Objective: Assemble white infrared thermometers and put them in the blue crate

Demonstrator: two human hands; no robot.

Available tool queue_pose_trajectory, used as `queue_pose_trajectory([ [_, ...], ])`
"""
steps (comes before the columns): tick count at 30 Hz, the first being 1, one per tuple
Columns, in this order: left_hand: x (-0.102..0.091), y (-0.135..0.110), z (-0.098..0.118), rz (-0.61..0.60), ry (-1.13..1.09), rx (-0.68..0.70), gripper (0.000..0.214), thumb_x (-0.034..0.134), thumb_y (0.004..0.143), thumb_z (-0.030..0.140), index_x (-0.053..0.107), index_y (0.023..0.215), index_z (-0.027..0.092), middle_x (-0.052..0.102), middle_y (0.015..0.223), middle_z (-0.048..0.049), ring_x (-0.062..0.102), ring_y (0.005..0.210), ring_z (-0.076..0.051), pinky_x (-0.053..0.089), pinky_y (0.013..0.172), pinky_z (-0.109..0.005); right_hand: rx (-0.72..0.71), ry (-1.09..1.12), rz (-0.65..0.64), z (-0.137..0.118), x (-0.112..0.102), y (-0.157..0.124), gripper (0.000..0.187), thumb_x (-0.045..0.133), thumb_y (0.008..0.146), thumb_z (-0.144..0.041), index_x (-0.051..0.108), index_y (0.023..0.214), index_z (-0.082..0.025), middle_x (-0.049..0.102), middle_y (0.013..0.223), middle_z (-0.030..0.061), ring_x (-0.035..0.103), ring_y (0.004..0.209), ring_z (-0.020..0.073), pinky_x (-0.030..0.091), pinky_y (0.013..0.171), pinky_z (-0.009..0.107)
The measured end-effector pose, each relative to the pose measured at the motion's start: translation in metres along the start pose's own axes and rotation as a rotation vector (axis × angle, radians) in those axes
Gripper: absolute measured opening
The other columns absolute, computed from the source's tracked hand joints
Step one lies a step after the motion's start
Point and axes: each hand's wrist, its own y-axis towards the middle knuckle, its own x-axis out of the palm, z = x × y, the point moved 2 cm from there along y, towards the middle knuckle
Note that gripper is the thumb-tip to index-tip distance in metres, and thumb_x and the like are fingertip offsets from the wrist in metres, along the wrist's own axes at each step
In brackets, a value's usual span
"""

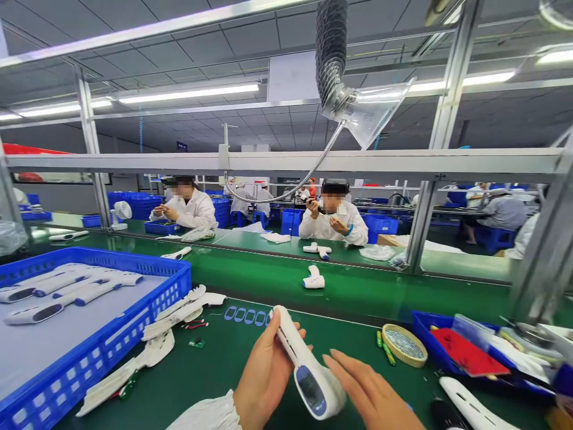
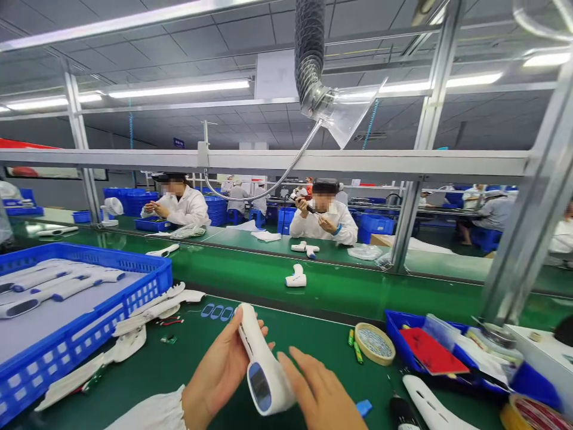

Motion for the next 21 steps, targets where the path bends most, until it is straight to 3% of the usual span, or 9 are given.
queue_pose_trajectory([
  [3, -0.002, 0.005, -0.015, -0.026, -0.016, -0.090, 0.031, 0.048, 0.084, 0.044, 0.054, 0.083, 0.013, 0.061, 0.076, -0.0077, 0.060, 0.072, -0.018, 0.050, 0.074, -0.035, -0.070, 0.090, 0.041, -0.015, 0.006, 0.010, 0.052, 0.053, 0.080, -0.024, 0.042, 0.130, -0.017, 0.050, 0.129, 0.0139, 0.051, 0.114, 0.0247, 0.045, 0.093, 0.033],
  [6, -0.016, 0.013, -0.025, -0.068, 0.140, -0.161, 0.037, 0.042, 0.085, 0.048, 0.054, 0.083, 0.013, 0.062, 0.079, -0.0080, 0.061, 0.072, -0.018, 0.048, 0.073, -0.034, 0.122, 0.237, 0.096, -0.006, -0.004, 0.012, 0.047, 0.044, 0.086, -0.027, 0.039, 0.131, -0.015, 0.051, 0.129, 0.0124, 0.050, 0.115, 0.0221, 0.042, 0.096, 0.033],
  [8, -0.030, 0.017, -0.030, -0.050, 0.274, -0.202, 0.041, 0.042, 0.084, 0.052, 0.055, 0.088, 0.013, 0.063, 0.082, -0.0081, 0.062, 0.073, -0.018, 0.047, 0.075, -0.034, 0.325, 0.289, 0.161, 0.008, -0.023, 0.015, 0.046, 0.041, 0.088, -0.035, 0.040, 0.129, -0.016, 0.053, 0.126, 0.0105, 0.052, 0.112, 0.0223, 0.043, 0.095, 0.034],
  [11, -0.043, 0.020, -0.034, -0.037, 0.381, -0.195, 0.040, 0.048, 0.081, 0.050, 0.056, 0.093, 0.013, 0.061, 0.078, -0.0051, 0.060, 0.069, -0.016, 0.047, 0.075, -0.034, 0.514, 0.261, 0.230, 0.030, -0.055, 0.028, 0.042, 0.045, 0.085, -0.042, 0.049, 0.120, -0.019, 0.062, 0.111, 0.0074, 0.060, 0.094, 0.0226, 0.048, 0.083, 0.034],
  [14, -0.046, 0.019, -0.036, -0.098, 0.429, -0.157, 0.036, 0.053, 0.079, 0.048, 0.058, 0.092, 0.014, 0.059, 0.075, -0.0027, 0.058, 0.064, -0.014, 0.048, 0.072, -0.033, 0.578, 0.238, 0.404, 0.045, -0.073, 0.041, 0.047, 0.049, 0.082, -0.046, 0.048, 0.121, -0.019, 0.063, 0.105, 0.0078, 0.061, 0.083, 0.0221, 0.049, 0.073, 0.033],
  [16, -0.046, 0.019, -0.036, -0.107, 0.442, -0.141, 0.035, 0.054, 0.078, 0.048, 0.059, 0.089, 0.015, 0.058, 0.074, -0.0021, 0.058, 0.062, -0.013, 0.049, 0.071, -0.032, 0.539, 0.175, 0.554, 0.050, -0.073, 0.046, 0.056, 0.047, 0.082, -0.045, 0.038, 0.129, -0.016, 0.055, 0.118, 0.0112, 0.058, 0.094, 0.0238, 0.048, 0.077, 0.034],
  [18, -0.047, 0.019, -0.036, -0.099, 0.440, -0.130, 0.035, 0.055, 0.077, 0.048, 0.059, 0.087, 0.014, 0.056, 0.073, -0.0018, 0.056, 0.061, -0.013, 0.049, 0.070, -0.032, 0.460, 0.089, 0.472, 0.052, -0.062, 0.049, 0.059, 0.047, 0.082, -0.042, 0.034, 0.132, -0.014, 0.051, 0.124, 0.0131, 0.055, 0.103, 0.0252, 0.046, 0.083, 0.035],
  [21, -0.048, 0.021, -0.038, -0.102, 0.449, -0.118, 0.036, 0.056, 0.076, 0.048, 0.059, 0.086, 0.014, 0.055, 0.073, -0.0018, 0.055, 0.061, -0.012, 0.049, 0.068, -0.031, 0.387, 0.056, 0.140, 0.054, -0.046, 0.051, 0.050, 0.051, 0.080, -0.038, 0.047, 0.124, -0.014, 0.064, 0.103, 0.0105, 0.061, 0.089, 0.0247, 0.049, 0.076, 0.034],
])
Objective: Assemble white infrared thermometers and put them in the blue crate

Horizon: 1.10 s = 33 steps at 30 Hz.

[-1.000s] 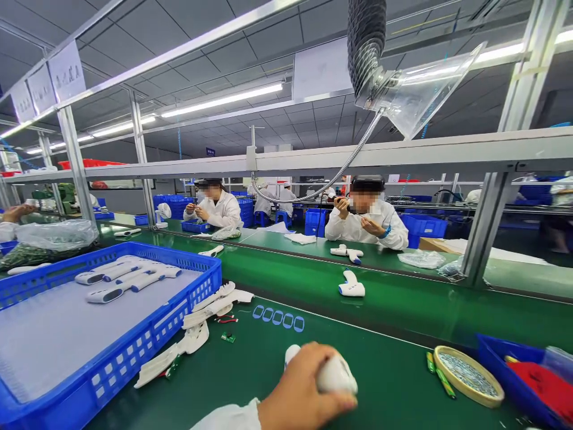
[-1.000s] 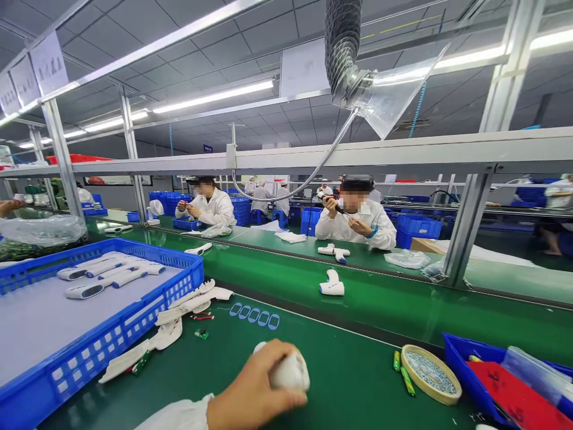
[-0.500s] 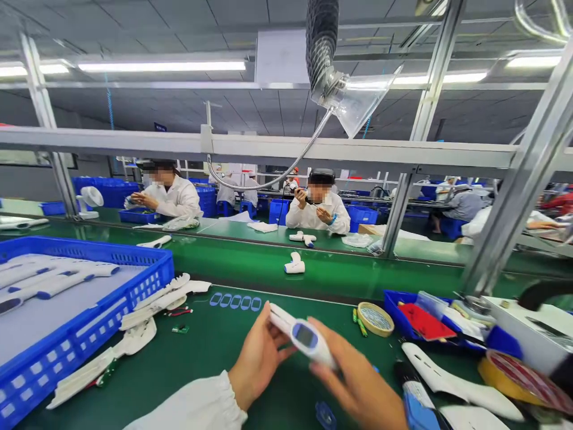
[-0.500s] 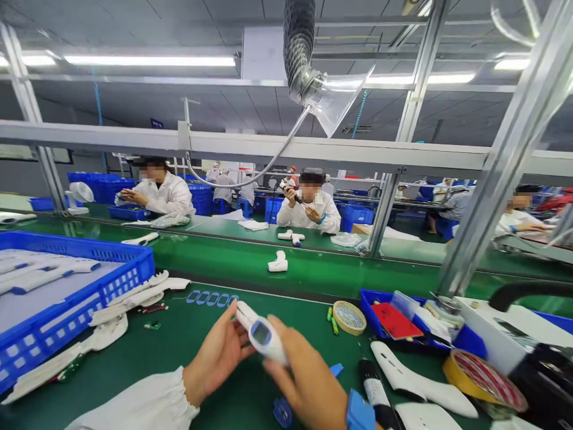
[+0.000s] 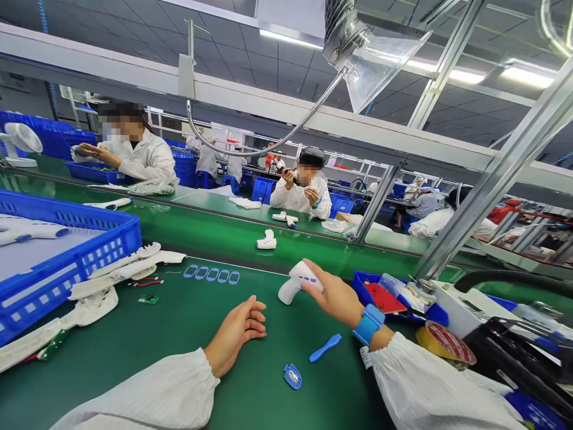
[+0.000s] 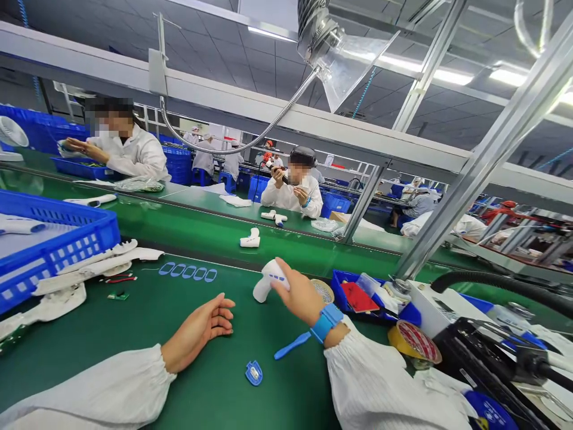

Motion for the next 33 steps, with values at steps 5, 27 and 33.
queue_pose_trajectory([
  [5, -0.002, 0.003, -0.004, -0.013, 0.035, 0.006, 0.037, 0.057, 0.075, 0.048, 0.059, 0.085, 0.013, 0.054, 0.072, -0.0018, 0.054, 0.060, -0.012, 0.049, 0.066, -0.031, 0.056, 0.015, 0.227, 0.003, -0.005, 0.002, 0.052, 0.041, 0.087, -0.041, 0.034, 0.134, -0.021, 0.063, 0.105, 0.0080, 0.062, 0.076, 0.0205, 0.049, 0.066, 0.032],
  [27, 0.001, 0.002, -0.003, -0.014, 0.071, 0.015, 0.036, 0.048, 0.081, 0.046, 0.057, 0.083, 0.011, 0.052, 0.070, -0.0015, 0.052, 0.057, -0.010, 0.048, 0.063, -0.029, -0.016, -0.051, 0.000, 0.001, 0.001, -0.006, 0.047, 0.045, 0.086, -0.036, 0.042, 0.130, -0.020, 0.062, 0.108, 0.0098, 0.061, 0.081, 0.0230, 0.050, 0.072, 0.036],
  [33, 0.001, 0.002, -0.003, -0.015, 0.068, 0.015, 0.035, 0.053, 0.078, 0.046, 0.058, 0.083, 0.012, 0.053, 0.070, -0.0015, 0.052, 0.058, -0.011, 0.048, 0.063, -0.030, 0.048, 0.115, 0.360, -0.010, -0.015, -0.008, 0.050, 0.044, 0.087, -0.041, 0.034, 0.134, -0.025, 0.064, 0.088, 0.0037, 0.047, 0.045, 0.0120, 0.045, 0.047, 0.027],
])
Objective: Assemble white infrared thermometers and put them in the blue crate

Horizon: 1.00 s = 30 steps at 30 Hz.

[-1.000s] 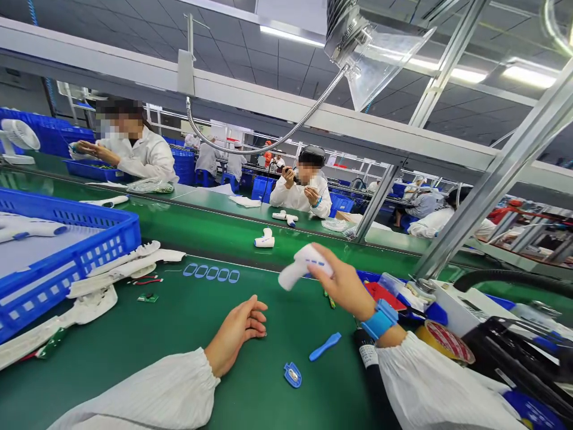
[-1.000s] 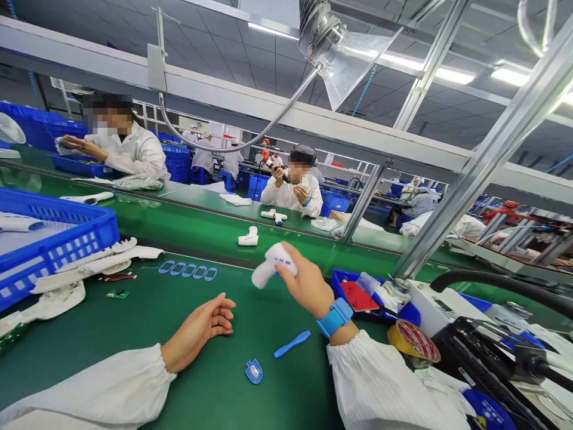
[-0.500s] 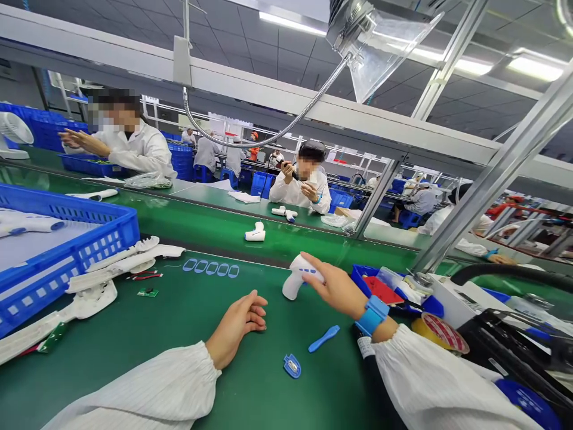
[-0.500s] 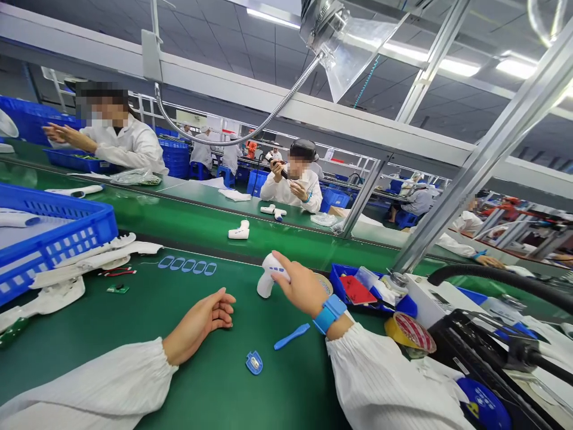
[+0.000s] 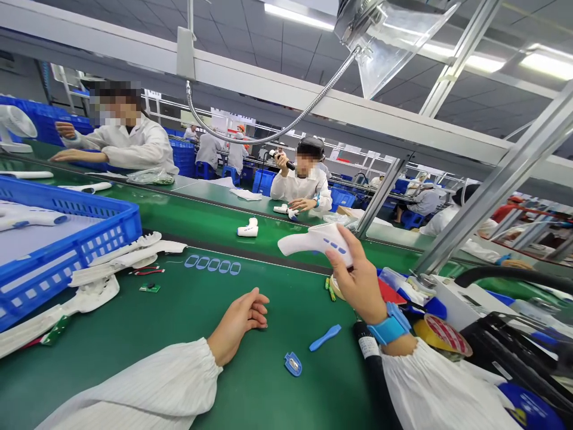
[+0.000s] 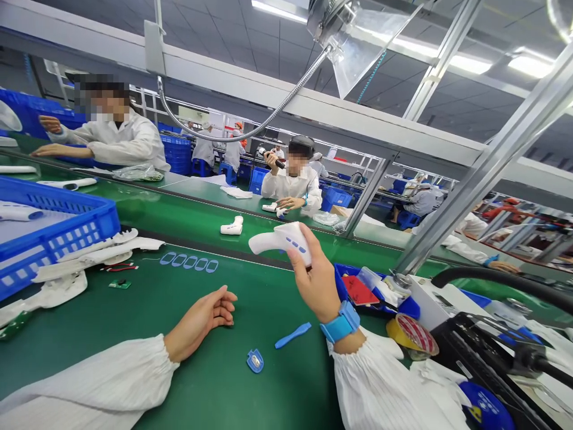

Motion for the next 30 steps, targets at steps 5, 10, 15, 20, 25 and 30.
queue_pose_trajectory([
  [5, -0.002, 0.001, -0.001, 0.012, -0.012, 0.006, 0.034, 0.055, 0.076, 0.045, 0.058, 0.083, 0.012, 0.053, 0.070, -0.0016, 0.053, 0.058, -0.011, 0.048, 0.063, -0.030, -0.069, -0.012, 0.070, 0.011, 0.008, -0.006, 0.050, 0.039, 0.089, -0.038, 0.032, 0.135, -0.021, 0.059, 0.109, 0.0113, 0.062, 0.073, 0.0196, 0.052, 0.065, 0.033],
  [10, -0.004, 0.005, -0.002, 0.040, -0.021, 0.020, 0.035, 0.056, 0.074, 0.048, 0.058, 0.081, 0.013, 0.053, 0.069, -0.0007, 0.053, 0.057, -0.011, 0.048, 0.063, -0.030, -0.154, -0.127, -0.315, 0.008, 0.013, -0.004, 0.043, 0.046, 0.085, -0.037, 0.048, 0.125, -0.021, 0.064, 0.102, 0.0085, 0.063, 0.086, 0.0233, 0.052, 0.076, 0.037],
  [15, -0.005, 0.005, 0.000, 0.059, -0.004, 0.046, 0.040, 0.057, 0.071, 0.053, 0.058, 0.080, 0.014, 0.052, 0.069, -0.0004, 0.053, 0.057, -0.011, 0.048, 0.063, -0.030, -0.039, -0.035, -0.094, 0.007, 0.008, -0.003, 0.053, 0.039, 0.088, -0.040, 0.029, 0.137, -0.020, 0.061, 0.110, 0.0105, 0.063, 0.078, 0.0210, 0.052, 0.066, 0.034],
  [20, -0.006, 0.005, 0.007, 0.106, 0.089, 0.132, 0.041, 0.053, 0.072, 0.055, 0.056, 0.081, 0.016, 0.051, 0.070, -0.0001, 0.052, 0.058, -0.012, 0.047, 0.064, -0.030, -0.107, -0.082, -0.315, 0.006, 0.014, -0.006, 0.043, 0.046, 0.086, -0.037, 0.046, 0.127, -0.023, 0.061, 0.111, 0.0075, 0.062, 0.088, 0.0232, 0.050, 0.078, 0.038],
  [25, -0.006, 0.010, 0.018, 0.198, 0.299, 0.346, 0.047, 0.066, 0.064, 0.047, 0.053, 0.102, 0.021, 0.050, 0.096, -0.0038, 0.053, 0.080, -0.017, 0.043, 0.076, -0.032, -0.063, -0.033, -0.189, -0.021, 0.002, -0.006, 0.047, 0.042, 0.089, -0.037, 0.035, 0.134, -0.024, 0.060, 0.110, 0.0072, 0.061, 0.085, 0.0215, 0.050, 0.075, 0.035],
  [30, 0.008, 0.007, 0.029, 0.023, 0.734, 0.593, 0.047, 0.067, 0.067, 0.038, 0.056, 0.110, 0.024, 0.053, 0.102, -0.0066, 0.050, 0.097, -0.024, 0.038, 0.086, -0.036, -0.129, -0.081, -0.339, -0.044, 0.017, -0.016, 0.041, 0.042, 0.088, -0.035, 0.043, 0.127, -0.021, 0.058, 0.114, 0.0089, 0.057, 0.100, 0.0243, 0.046, 0.087, 0.038],
])
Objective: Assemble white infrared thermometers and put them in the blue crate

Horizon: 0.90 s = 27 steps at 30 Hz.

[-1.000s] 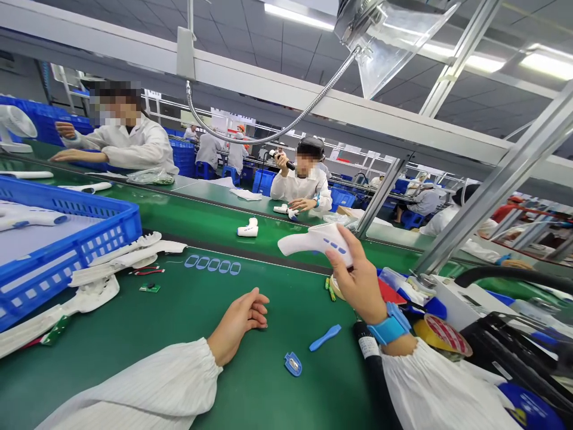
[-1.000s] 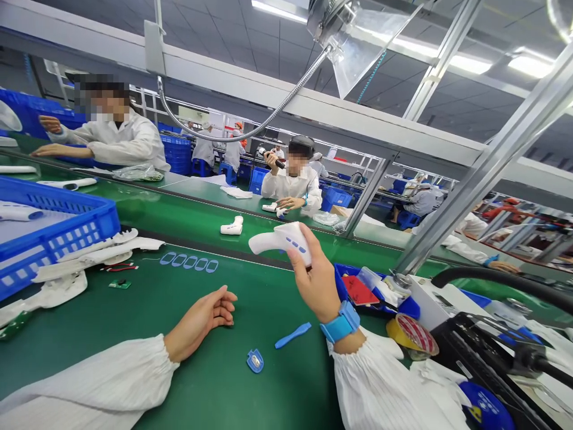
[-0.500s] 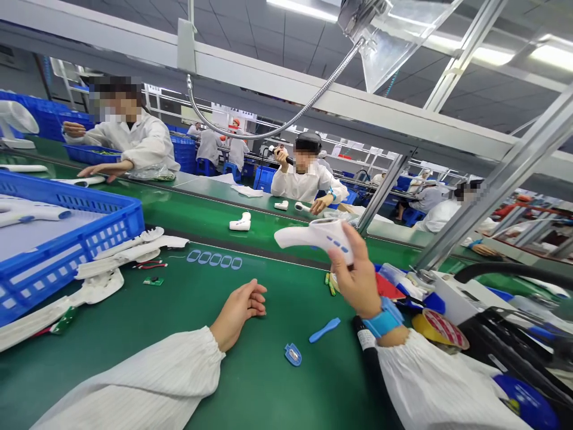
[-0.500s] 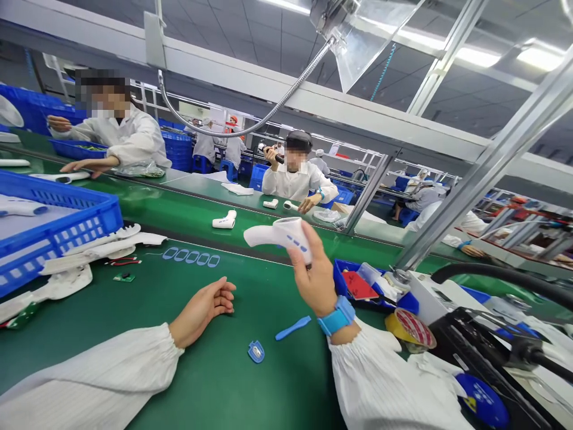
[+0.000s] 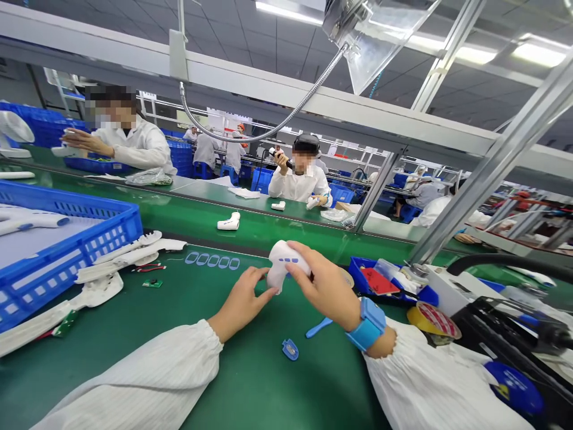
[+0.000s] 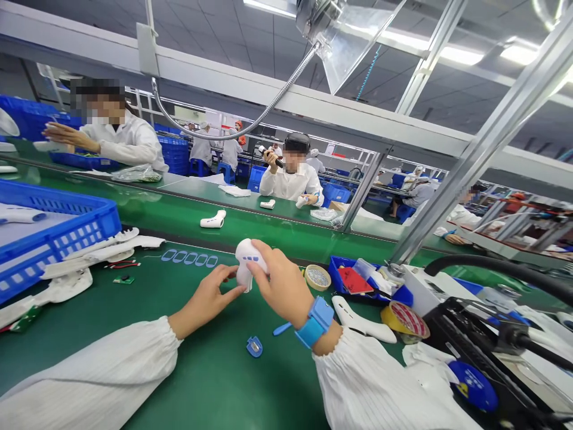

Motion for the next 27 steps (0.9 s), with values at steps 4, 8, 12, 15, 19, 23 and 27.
queue_pose_trajectory([
  [4, 0.000, -0.003, 0.006, -0.041, 0.053, 0.023, 0.046, 0.062, 0.072, 0.038, 0.054, 0.114, 0.022, 0.055, 0.091, -0.0057, 0.053, 0.086, -0.023, 0.042, 0.074, -0.033, 0.017, 0.029, 0.063, -0.008, 0.004, 0.004, 0.040, 0.042, 0.088, -0.036, 0.045, 0.124, -0.019, 0.058, 0.114, 0.0088, 0.057, 0.098, 0.0236, 0.047, 0.082, 0.036],
  [8, 0.000, -0.003, 0.006, -0.006, 0.062, 0.014, 0.049, 0.062, 0.072, 0.038, 0.051, 0.116, 0.020, 0.055, 0.095, -0.0071, 0.052, 0.087, -0.024, 0.041, 0.076, -0.034, 0.060, 0.097, 0.076, -0.010, 0.006, 0.009, 0.038, 0.044, 0.087, -0.037, 0.047, 0.121, -0.020, 0.062, 0.106, 0.0066, 0.060, 0.084, 0.0203, 0.048, 0.074, 0.033],
  [12, -0.001, -0.001, 0.008, -0.035, -0.016, -0.012, 0.048, 0.061, 0.072, 0.036, 0.049, 0.117, 0.022, 0.058, 0.105, -0.0067, 0.052, 0.094, -0.026, 0.039, 0.082, -0.035, 0.144, 0.167, 0.022, -0.004, 0.013, 0.011, 0.044, 0.048, 0.084, -0.042, 0.044, 0.123, -0.021, 0.063, 0.083, 0.0036, 0.057, 0.064, 0.0168, 0.046, 0.063, 0.031],
  [15, -0.002, 0.001, 0.011, -0.120, -0.126, -0.082, 0.057, 0.059, 0.075, 0.038, 0.040, 0.127, 0.023, 0.059, 0.098, -0.0058, 0.055, 0.081, -0.022, 0.044, 0.070, -0.033, 0.195, 0.345, -0.078, 0.005, 0.021, 0.013, 0.071, 0.061, 0.074, -0.046, 0.030, 0.132, -0.018, 0.060, 0.091, 0.0053, 0.054, 0.067, 0.0157, 0.046, 0.063, 0.031],
  [19, 0.003, 0.003, 0.016, -0.272, -0.472, -0.172, 0.089, 0.066, 0.070, 0.033, 0.011, 0.139, 0.026, 0.059, 0.098, -0.0054, 0.058, 0.078, -0.019, 0.047, 0.065, -0.029, 0.143, 0.545, -0.257, 0.010, 0.036, 0.014, 0.039, 0.066, 0.071, -0.040, 0.058, 0.101, -0.017, 0.062, 0.091, 0.0051, 0.056, 0.076, 0.0164, 0.047, 0.070, 0.032],
  [23, 0.002, 0.005, 0.019, -0.321, -0.551, -0.142, 0.072, 0.068, 0.069, 0.027, 0.033, 0.131, 0.023, 0.055, 0.116, -0.0086, 0.054, 0.105, -0.024, 0.046, 0.088, -0.035, 0.104, 0.606, -0.269, 0.009, 0.043, 0.014, 0.027, 0.063, 0.073, -0.037, 0.059, 0.088, -0.015, 0.064, 0.086, 0.0038, 0.058, 0.079, 0.0176, 0.048, 0.070, 0.031],
  [27, -0.007, 0.009, 0.024, -0.317, -0.394, -0.094, 0.061, 0.070, 0.066, 0.029, 0.046, 0.122, 0.021, 0.056, 0.118, -0.0088, 0.055, 0.105, -0.027, 0.047, 0.088, -0.038, 0.081, 0.601, -0.258, 0.008, 0.042, 0.013, 0.024, 0.061, 0.074, -0.033, 0.056, 0.090, -0.015, 0.063, 0.086, 0.0047, 0.059, 0.080, 0.0185, 0.049, 0.070, 0.032],
])
